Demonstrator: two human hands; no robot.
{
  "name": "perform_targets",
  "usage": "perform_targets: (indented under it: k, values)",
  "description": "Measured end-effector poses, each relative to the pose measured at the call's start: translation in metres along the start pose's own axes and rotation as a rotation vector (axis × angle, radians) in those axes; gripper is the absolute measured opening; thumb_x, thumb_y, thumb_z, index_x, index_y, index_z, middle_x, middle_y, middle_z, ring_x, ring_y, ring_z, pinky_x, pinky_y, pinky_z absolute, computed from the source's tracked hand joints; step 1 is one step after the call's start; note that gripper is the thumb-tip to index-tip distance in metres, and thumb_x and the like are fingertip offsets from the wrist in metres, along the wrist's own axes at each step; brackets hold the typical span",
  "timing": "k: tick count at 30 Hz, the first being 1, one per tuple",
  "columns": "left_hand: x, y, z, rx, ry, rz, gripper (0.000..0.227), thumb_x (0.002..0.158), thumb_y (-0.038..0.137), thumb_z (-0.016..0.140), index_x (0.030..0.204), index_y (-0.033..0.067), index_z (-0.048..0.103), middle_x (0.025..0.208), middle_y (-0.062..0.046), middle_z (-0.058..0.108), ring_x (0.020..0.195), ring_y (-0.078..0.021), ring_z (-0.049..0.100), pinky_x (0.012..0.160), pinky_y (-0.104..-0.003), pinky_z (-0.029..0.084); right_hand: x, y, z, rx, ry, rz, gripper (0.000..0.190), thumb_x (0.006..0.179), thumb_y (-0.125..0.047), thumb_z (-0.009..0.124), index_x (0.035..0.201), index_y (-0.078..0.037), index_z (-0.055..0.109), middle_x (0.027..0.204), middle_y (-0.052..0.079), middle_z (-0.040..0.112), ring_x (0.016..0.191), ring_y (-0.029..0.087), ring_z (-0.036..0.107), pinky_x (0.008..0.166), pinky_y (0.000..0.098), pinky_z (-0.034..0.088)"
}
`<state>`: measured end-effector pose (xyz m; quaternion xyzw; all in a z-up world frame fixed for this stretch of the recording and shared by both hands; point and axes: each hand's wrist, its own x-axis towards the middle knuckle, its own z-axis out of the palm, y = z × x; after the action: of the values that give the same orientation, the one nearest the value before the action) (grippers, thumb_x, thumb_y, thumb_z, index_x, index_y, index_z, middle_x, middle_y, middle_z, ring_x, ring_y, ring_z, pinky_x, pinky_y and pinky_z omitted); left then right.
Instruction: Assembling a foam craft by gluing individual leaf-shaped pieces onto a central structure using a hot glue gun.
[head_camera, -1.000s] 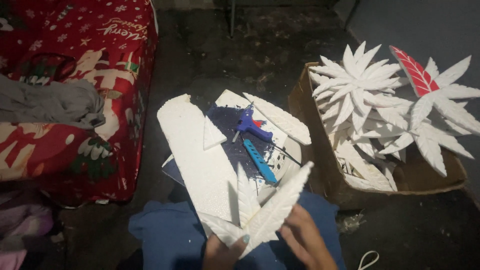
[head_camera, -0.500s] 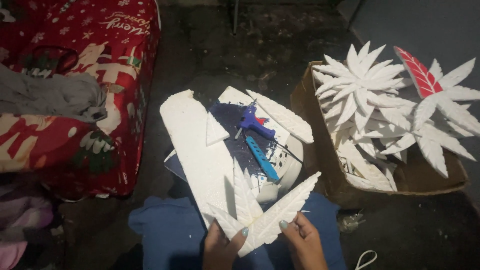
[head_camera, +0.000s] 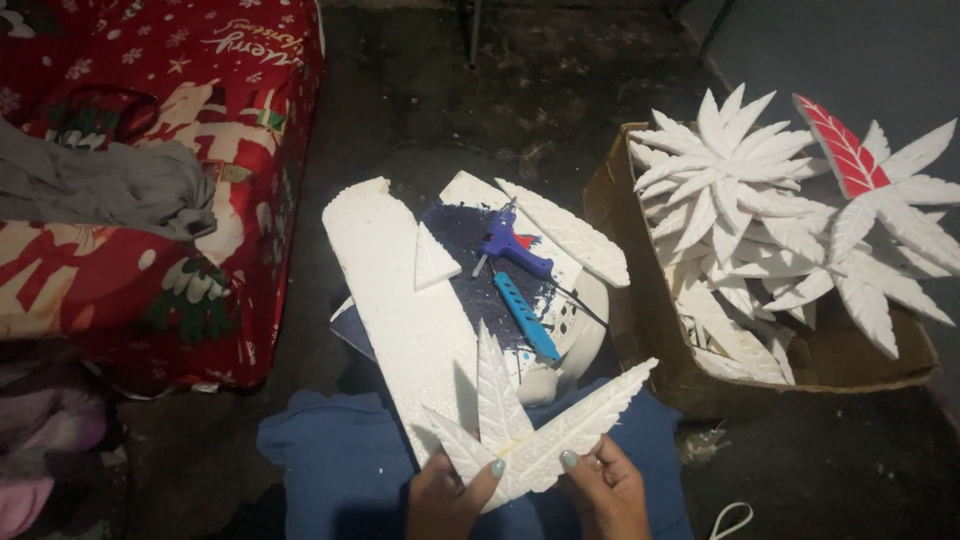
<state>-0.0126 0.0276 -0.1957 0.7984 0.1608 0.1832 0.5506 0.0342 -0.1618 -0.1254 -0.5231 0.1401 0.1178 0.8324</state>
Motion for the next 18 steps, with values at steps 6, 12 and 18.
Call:
perform_targets:
  k: [6, 12, 18]
  values:
    - [0.004, 0.037, -0.013, -0.286, -0.047, 0.097, 0.029, 0.063, -0.003, 0.075, 0.090, -0.0039, 0.064, 0.111, -0.021, 0.071, 0.093, -0.0215, 0.077, 0.082, -0.031, 0.063, -0.006, -0.013, 0.016, -0.024, 0.062, 0.087, 0.033, 0.077, 0.018, 0.053, 0.110, 0.018, 0.055, 0.094, 0.036, 0.065, 0.084, 0.040, 0.064, 0.081, 0.0496, 0.051]
    - [0.004, 0.030, -0.012, -0.346, -0.059, 0.051, 0.032, 0.061, -0.005, 0.077, 0.089, -0.0060, 0.063, 0.106, -0.023, 0.072, 0.089, -0.0243, 0.078, 0.076, -0.032, 0.068, -0.003, -0.004, 0.007, 0.081, 0.032, 0.034, 0.036, 0.076, 0.020, 0.052, 0.111, 0.017, 0.050, 0.095, 0.037, 0.063, 0.083, 0.042, 0.063, 0.077, 0.0494, 0.052]
    - [0.006, 0.042, -0.019, -0.157, -0.032, 0.150, 0.035, 0.062, 0.002, 0.078, 0.092, -0.0014, 0.061, 0.098, -0.013, 0.077, 0.076, -0.0143, 0.079, 0.066, -0.024, 0.066, -0.007, -0.008, 0.011, 0.080, -0.053, -0.017, 0.036, 0.077, 0.016, 0.052, 0.114, 0.014, 0.050, 0.094, 0.032, 0.064, 0.081, 0.034, 0.063, 0.075, 0.0417, 0.049]
